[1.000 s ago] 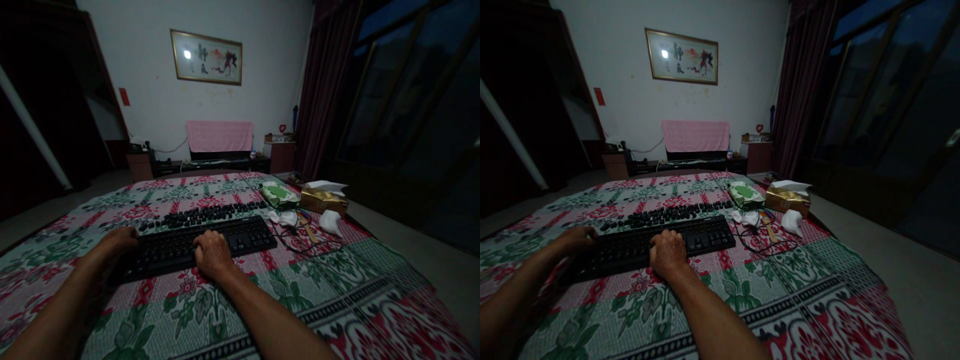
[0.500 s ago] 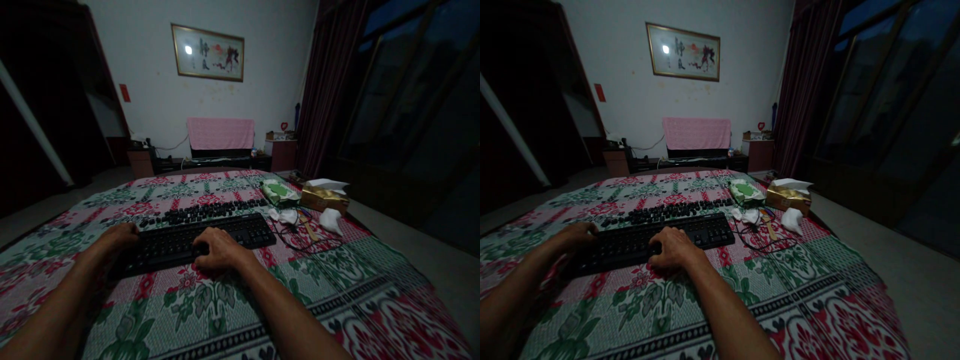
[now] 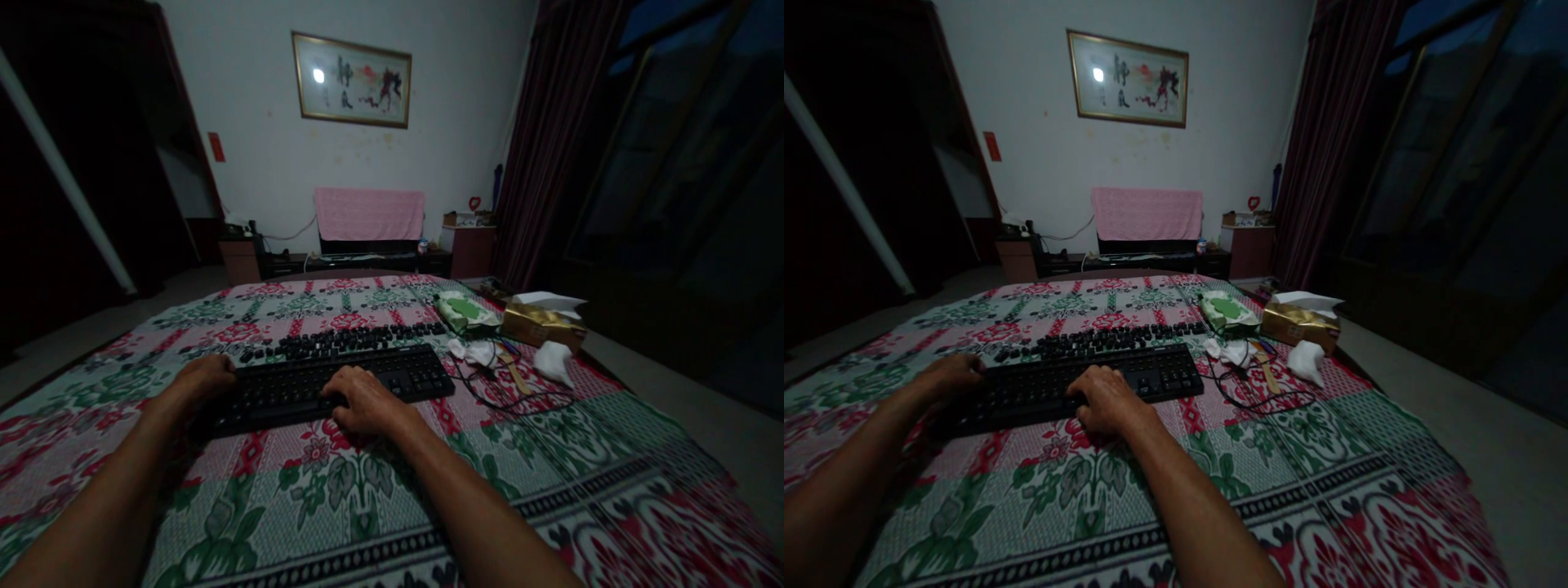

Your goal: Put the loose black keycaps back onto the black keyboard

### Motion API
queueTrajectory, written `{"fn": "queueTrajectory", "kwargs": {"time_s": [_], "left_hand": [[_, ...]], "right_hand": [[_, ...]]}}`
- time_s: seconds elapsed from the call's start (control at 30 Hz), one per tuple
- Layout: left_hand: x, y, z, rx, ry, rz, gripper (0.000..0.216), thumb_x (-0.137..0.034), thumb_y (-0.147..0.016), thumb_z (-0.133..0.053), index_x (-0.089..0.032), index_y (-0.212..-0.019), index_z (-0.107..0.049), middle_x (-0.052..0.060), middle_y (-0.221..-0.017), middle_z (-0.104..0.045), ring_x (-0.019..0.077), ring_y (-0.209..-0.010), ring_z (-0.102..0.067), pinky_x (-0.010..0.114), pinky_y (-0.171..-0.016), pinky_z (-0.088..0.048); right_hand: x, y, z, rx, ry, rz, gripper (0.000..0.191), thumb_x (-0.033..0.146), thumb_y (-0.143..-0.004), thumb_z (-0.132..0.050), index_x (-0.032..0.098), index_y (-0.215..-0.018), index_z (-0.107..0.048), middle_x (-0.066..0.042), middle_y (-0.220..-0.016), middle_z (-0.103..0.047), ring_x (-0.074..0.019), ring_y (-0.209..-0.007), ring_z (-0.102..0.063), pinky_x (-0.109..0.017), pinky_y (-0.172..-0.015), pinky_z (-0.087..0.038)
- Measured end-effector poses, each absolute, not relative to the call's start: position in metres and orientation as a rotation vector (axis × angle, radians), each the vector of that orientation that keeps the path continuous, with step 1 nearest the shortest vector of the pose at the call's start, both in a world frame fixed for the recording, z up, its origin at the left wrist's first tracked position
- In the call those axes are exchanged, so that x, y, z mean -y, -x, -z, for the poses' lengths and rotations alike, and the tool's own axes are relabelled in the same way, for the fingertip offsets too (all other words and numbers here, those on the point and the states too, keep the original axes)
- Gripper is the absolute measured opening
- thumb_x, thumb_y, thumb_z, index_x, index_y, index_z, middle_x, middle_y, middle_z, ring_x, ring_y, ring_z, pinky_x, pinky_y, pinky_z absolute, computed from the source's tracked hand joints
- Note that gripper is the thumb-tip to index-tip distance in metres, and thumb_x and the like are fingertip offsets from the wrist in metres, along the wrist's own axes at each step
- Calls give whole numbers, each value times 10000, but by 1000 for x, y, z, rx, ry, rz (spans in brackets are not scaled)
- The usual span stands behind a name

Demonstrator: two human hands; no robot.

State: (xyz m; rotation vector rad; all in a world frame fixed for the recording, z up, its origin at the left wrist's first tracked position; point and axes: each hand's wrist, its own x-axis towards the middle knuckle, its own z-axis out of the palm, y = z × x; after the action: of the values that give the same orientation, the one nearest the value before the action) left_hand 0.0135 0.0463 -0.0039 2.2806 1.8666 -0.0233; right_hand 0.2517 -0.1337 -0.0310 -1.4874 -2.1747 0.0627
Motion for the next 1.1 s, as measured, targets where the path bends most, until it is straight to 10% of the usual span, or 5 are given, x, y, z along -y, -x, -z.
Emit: {"fn": "queueTrajectory", "kwargs": {"time_s": [1.1], "left_hand": [[-53, -8, 12, -1853, -2313, -82, 291, -305, -535, -471, -194, -773, -597, 16, -716, -615, 170, -681, -563, 193, -519, -371]], "right_hand": [[133, -250, 30, 2102, 1525, -65, 257, 200, -634, -538, 205, -887, -584, -30, -934, -537, -153, -866, -466, -283, -767, -333]]}}
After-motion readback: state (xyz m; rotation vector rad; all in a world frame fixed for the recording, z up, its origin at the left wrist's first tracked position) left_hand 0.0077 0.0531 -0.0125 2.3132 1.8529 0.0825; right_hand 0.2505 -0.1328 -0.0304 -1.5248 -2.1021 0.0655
